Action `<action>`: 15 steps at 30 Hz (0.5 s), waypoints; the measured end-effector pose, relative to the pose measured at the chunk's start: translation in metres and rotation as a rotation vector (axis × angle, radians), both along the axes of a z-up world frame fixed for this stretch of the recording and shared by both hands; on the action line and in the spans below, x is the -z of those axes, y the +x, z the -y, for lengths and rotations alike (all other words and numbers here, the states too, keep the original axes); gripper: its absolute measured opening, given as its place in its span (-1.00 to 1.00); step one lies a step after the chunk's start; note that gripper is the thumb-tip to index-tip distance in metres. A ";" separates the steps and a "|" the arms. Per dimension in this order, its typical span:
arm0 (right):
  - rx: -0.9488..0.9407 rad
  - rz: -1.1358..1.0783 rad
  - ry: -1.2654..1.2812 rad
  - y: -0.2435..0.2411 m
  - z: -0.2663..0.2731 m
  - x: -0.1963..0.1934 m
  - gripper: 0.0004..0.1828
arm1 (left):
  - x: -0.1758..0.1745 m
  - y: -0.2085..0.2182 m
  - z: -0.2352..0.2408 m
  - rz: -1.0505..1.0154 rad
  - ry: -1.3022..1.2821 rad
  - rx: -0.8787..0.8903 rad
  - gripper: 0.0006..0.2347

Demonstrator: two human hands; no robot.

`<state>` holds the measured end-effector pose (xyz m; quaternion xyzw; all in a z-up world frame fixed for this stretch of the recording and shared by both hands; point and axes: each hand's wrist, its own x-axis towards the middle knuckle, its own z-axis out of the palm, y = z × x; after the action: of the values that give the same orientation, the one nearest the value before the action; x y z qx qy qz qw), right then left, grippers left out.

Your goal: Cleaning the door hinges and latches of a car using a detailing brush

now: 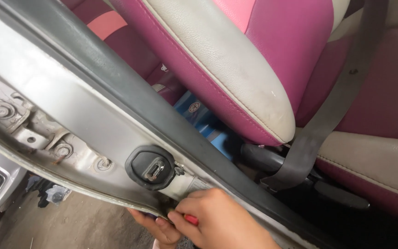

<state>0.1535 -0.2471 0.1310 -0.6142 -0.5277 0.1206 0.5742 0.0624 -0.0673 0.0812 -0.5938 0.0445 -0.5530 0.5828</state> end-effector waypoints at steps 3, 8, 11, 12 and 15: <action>0.002 -0.012 0.287 -0.004 -0.001 0.011 -0.73 | 0.070 -0.003 -0.052 -0.084 -0.642 0.409 -0.38; -0.022 -0.012 0.314 -0.015 0.004 0.047 -0.87 | 0.080 -0.017 -0.063 -0.283 -1.198 0.887 -0.38; -0.004 0.068 0.402 -0.013 0.012 0.070 -0.85 | 0.064 -0.012 -0.051 -0.323 -1.178 0.942 -0.40; 0.017 0.090 0.345 -0.011 0.014 0.081 -0.86 | 0.065 -0.013 -0.052 -0.323 -1.172 0.931 -0.40; 0.055 0.139 0.285 -0.009 0.010 0.103 -0.87 | 0.062 -0.012 -0.054 -0.311 -1.141 0.906 -0.41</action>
<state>0.1441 -0.2575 0.0281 -0.5475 -0.5608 -0.0143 0.6209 0.0500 -0.0130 0.0196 -0.7991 0.0731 -0.5858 -0.1140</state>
